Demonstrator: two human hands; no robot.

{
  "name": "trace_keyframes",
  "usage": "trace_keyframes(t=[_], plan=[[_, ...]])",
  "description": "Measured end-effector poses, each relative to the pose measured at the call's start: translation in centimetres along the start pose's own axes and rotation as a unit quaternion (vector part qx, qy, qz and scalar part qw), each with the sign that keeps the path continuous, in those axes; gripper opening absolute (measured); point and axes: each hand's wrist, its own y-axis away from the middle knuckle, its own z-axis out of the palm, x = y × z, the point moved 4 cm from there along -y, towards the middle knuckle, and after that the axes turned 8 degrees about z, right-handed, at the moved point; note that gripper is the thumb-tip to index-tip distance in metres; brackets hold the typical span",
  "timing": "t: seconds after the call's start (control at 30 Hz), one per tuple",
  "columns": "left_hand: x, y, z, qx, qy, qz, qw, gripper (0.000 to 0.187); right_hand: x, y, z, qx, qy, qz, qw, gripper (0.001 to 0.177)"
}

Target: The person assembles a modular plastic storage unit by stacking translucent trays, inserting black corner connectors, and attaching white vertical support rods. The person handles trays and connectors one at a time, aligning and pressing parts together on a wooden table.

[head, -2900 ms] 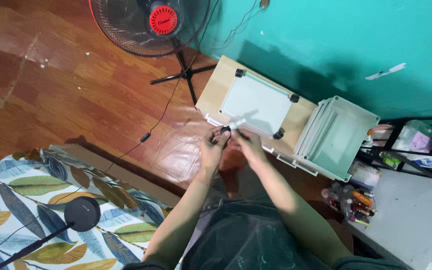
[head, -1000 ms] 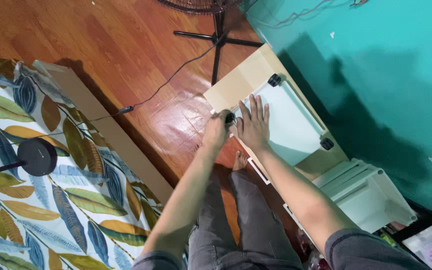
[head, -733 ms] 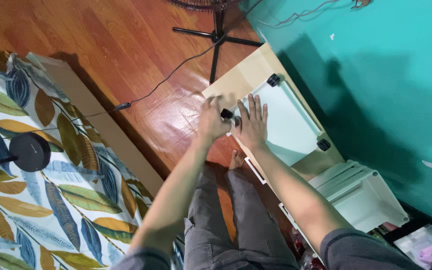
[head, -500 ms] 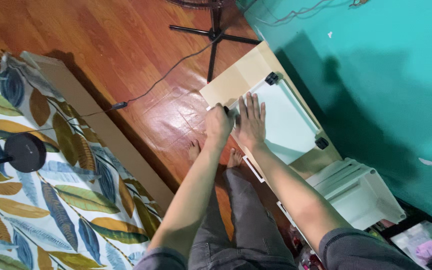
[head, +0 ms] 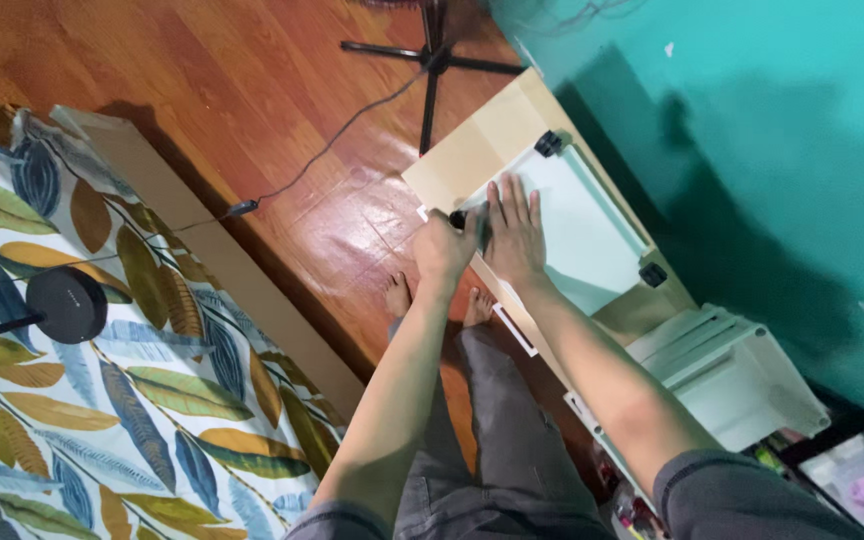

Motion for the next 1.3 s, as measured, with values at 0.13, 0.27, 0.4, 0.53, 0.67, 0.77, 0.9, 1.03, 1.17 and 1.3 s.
trace_keyframes(t=[0.13, 0.27, 0.4, 0.53, 0.67, 0.77, 0.9, 1.03, 1.17, 1.3], plan=[[0.6, -0.9, 1.4, -0.065, -0.047, 0.125, 0.989, 0.030, 0.1, -0.2, -0.2, 0.000, -0.041, 0.009, 0.999, 0.067], [1.4, -0.1, -0.2, -0.101, -0.247, 0.315, 0.911, 0.024, 0.1, 0.1, -0.4, 0.014, -0.016, 0.002, 1.000, 0.064], [1.8, 0.5, -3.7, -0.005, -0.058, 0.275, 0.960, 0.040, 0.3, 0.1, -0.6, 0.029, -0.028, -0.008, 0.999, 0.063], [-0.7, -0.3, -1.4, -0.120, -0.003, -0.076, 0.990, 0.045, 0.1, 0.3, -0.3, 0.037, -0.031, -0.011, 0.999, 0.063], [-0.9, -1.5, 1.7, -0.113, -0.097, 0.060, 0.987, 0.034, 0.3, -0.1, -0.1, 0.040, -0.023, -0.009, 0.999, 0.064], [0.3, -2.0, 2.1, -0.082, -0.242, 0.299, 0.919, 0.020, 0.3, -0.2, 0.3, 0.022, -0.012, 0.002, 1.000, 0.066], [1.7, -2.0, 0.2, -0.125, -0.172, 0.327, 0.921, 0.028, 0.4, -0.2, 0.5, 0.029, -0.016, -0.006, 0.999, 0.069], [1.2, -1.5, -1.1, -0.040, -0.016, 0.077, 0.996, 0.058, 0.1, 0.0, 0.2, 0.077, -0.023, -0.016, 0.997, 0.064], [-0.2, -1.5, 2.5, -0.051, -0.030, 0.046, 0.997, 0.035, 0.1, 0.2, -0.3, 0.044, -0.017, -0.015, 0.999, 0.073], [-0.3, -2.2, 5.7, -0.079, -0.146, 0.175, 0.970, 0.016, 0.1, 0.2, -0.8, -0.001, -0.024, -0.007, 1.000, 0.077]])
